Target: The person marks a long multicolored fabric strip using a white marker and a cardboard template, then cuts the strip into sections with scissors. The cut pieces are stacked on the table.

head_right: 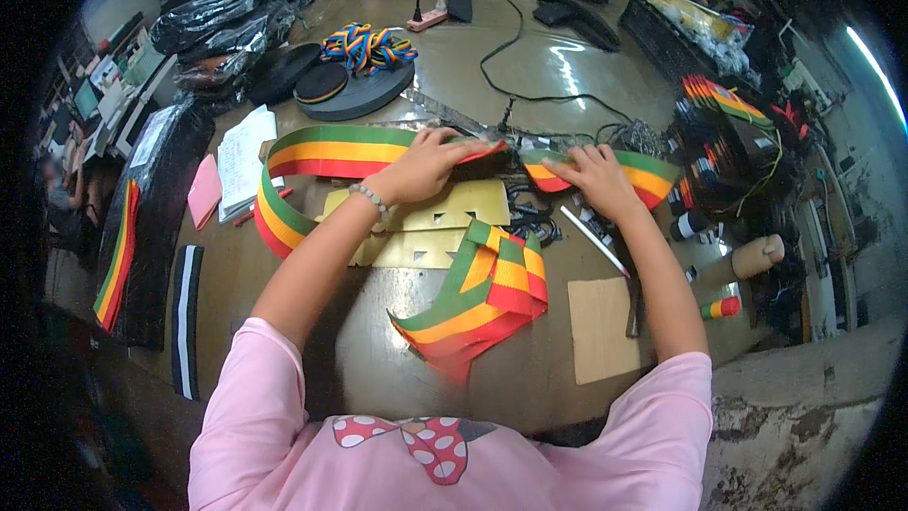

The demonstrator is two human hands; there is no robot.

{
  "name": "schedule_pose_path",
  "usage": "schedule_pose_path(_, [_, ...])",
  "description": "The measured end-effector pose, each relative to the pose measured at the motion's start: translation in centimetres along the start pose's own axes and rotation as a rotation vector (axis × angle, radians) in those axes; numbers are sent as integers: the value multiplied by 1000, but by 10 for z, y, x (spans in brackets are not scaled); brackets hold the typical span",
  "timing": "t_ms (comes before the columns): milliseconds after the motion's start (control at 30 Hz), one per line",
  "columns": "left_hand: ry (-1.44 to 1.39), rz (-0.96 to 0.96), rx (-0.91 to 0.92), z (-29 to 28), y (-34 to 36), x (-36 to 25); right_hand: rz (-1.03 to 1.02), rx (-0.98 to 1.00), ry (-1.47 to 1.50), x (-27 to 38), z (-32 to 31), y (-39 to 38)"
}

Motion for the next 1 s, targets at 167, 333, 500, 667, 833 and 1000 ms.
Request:
schedule_pose_path(167, [-161,-109,-71,-25,-11,19,218,-22,-14,-10,-81,4])
schedule_pose_path(333, [-280,-204,-257,-67,-20,37,-106,-314,308,80,-187,23])
schedule_pose_path(500, [-361,-93,-393,-112,-29,22,-273,-88,630,204,-139,50])
schedule_pose_path(667, [-272,-113,-320,-147,-34,-11,-271,-40,823,208,-145,43])
schedule_pose_path(833, [-120,-68,-163,-148,-19,-78,-272,-295,530,196,-194,104])
schedule_pose_path(1000, [-388,-212,-205,-145,-8,-103,-35,-581,-256,135,-196,188])
Point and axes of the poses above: each hand's wrist, its own y-axis towards the middle knuckle, its own z-axis out of the palm, x = y × z, the point moved 8 cm from there along y, towards the middle knuckle, and after that the axes turned 14 degrees about -z, right-handed, at the moved point
